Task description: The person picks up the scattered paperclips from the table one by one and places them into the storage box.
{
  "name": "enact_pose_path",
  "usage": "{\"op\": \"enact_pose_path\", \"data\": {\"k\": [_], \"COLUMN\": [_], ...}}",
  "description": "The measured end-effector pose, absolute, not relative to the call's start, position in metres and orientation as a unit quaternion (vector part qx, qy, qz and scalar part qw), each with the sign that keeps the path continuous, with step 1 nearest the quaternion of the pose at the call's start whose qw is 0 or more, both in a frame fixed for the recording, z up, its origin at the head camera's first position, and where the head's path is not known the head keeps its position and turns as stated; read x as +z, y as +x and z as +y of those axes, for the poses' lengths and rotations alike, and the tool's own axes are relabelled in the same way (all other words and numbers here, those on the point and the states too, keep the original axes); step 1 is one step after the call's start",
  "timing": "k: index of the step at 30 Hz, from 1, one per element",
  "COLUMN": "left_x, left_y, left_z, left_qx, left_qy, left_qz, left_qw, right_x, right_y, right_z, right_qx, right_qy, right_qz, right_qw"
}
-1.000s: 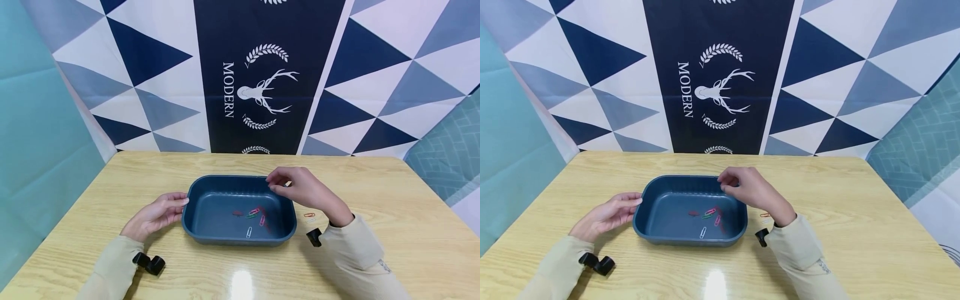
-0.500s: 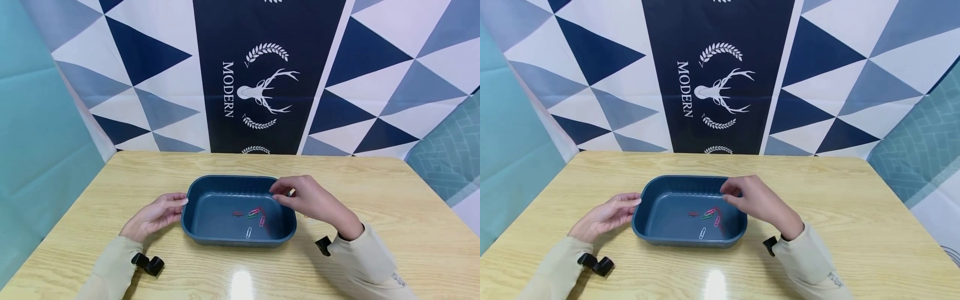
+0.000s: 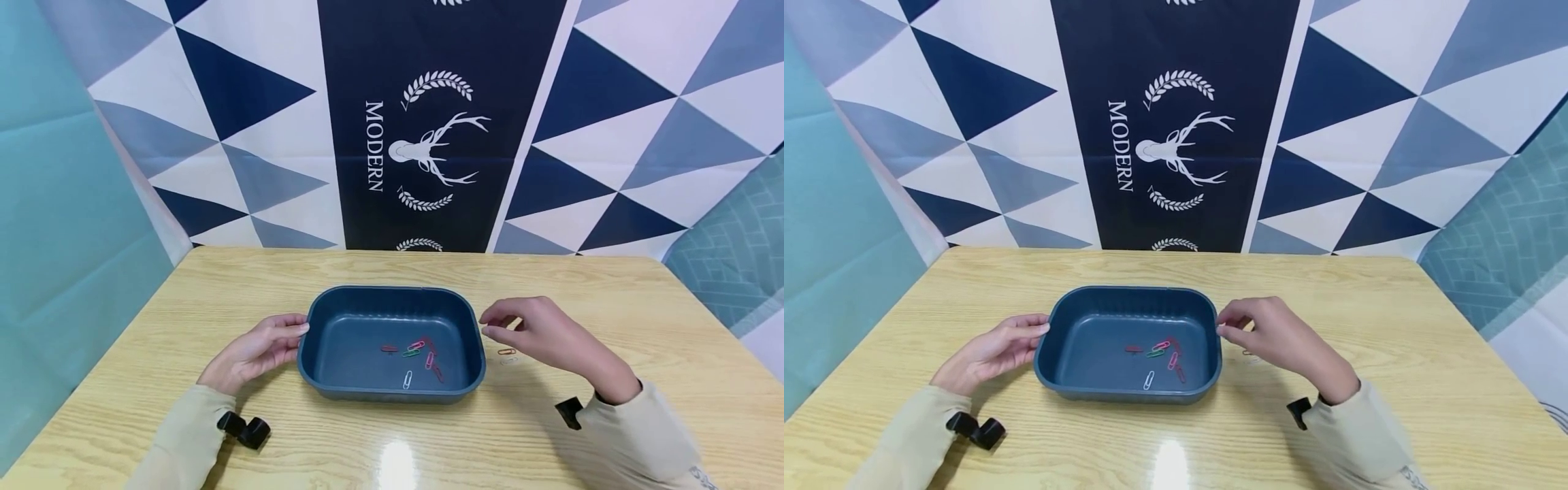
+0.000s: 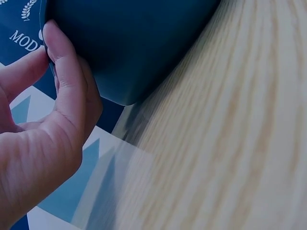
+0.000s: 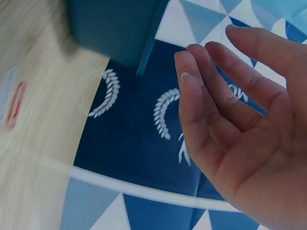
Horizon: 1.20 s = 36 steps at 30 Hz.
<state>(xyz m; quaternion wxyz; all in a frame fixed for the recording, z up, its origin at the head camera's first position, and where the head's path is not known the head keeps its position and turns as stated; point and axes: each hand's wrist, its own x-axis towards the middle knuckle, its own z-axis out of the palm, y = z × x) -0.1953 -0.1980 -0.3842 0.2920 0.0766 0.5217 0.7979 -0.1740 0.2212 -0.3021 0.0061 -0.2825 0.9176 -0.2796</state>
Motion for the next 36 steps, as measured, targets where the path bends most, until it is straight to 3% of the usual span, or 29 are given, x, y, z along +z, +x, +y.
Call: {"op": "enact_pose_path", "data": {"k": [10, 24, 36], "left_x": [-0.384, -0.384, -0.386], "left_y": [-0.196, -0.196, -0.197], "left_z": [-0.201, -0.198, -0.195], "left_qx": [0.797, 0.791, 0.786], "left_qy": [0.078, 0.083, 0.084], "left_qz": [0.521, 0.532, 0.539], "left_qw": [0.294, 0.291, 0.289], "right_x": [-0.33, -0.352, -0.354], "right_y": [-0.196, -0.198, -0.193], "right_z": [0.242, 0.25, 0.246], "right_qx": [-0.247, -0.208, -0.16], "right_qy": [-0.27, -0.306, -0.258], "right_qz": [0.924, 0.923, 0.948], "right_qw": [0.107, 0.105, 0.094]}}
